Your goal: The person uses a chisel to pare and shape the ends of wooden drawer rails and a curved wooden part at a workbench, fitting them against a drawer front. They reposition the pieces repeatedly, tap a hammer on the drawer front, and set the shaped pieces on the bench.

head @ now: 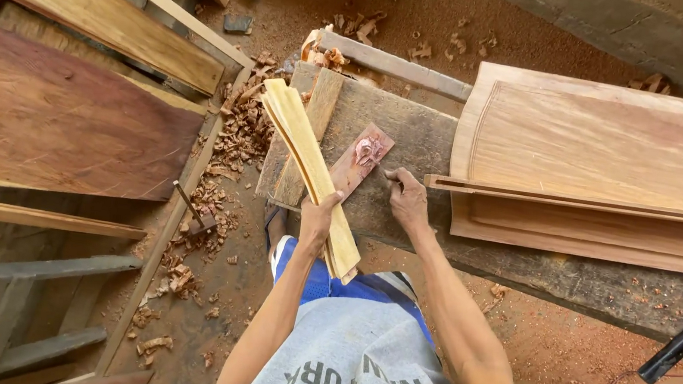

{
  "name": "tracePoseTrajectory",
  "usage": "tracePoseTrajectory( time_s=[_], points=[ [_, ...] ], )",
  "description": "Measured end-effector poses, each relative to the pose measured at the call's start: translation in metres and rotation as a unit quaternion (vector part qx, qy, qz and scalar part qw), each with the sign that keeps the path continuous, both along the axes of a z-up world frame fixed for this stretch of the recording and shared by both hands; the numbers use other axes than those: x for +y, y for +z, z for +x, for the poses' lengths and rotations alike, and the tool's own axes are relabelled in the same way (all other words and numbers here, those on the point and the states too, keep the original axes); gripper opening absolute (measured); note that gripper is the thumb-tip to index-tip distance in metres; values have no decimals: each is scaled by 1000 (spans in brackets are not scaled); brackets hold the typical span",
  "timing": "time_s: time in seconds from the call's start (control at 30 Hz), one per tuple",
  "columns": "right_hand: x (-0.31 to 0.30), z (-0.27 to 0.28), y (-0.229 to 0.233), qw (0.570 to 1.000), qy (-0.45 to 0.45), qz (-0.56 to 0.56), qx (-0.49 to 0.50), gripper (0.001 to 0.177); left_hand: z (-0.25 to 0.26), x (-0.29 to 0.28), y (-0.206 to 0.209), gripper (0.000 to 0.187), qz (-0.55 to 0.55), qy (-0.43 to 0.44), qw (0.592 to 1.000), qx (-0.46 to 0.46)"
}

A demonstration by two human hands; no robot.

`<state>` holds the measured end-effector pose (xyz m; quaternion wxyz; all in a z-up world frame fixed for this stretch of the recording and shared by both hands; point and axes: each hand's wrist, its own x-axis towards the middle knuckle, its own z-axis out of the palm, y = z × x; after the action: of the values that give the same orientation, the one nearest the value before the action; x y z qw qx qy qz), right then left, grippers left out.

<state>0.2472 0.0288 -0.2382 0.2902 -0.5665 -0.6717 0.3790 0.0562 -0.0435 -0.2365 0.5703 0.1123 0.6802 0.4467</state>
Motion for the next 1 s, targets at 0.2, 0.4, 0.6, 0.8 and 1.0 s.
tracePoseTrajectory(
  time_s=[0.2, 0.4, 0.6, 0.8, 1.0],
  points=[
    [7, -4, -13, 996, 11, -87, 9, 11, -1, -2, 0, 37, 11, -8, 1000, 12],
    [18, -2, -1, 997, 45, -64, 8, 17, -7, -2, -8, 40, -26, 5, 999, -20],
    [13, -1, 4, 996, 69, -58, -2, 20, -15, 2, -46, 48, -16, 2, 999, -34],
    [-35, 15, 133, 979, 21, -186, 86, 18, -35, 14, 94, 51, -7, 97, 986, -138],
    [-76, 11, 226, 992, 82, -1, 94, 19, -60, 23, 150, 33, 217, 245, 925, -191]
  ],
)
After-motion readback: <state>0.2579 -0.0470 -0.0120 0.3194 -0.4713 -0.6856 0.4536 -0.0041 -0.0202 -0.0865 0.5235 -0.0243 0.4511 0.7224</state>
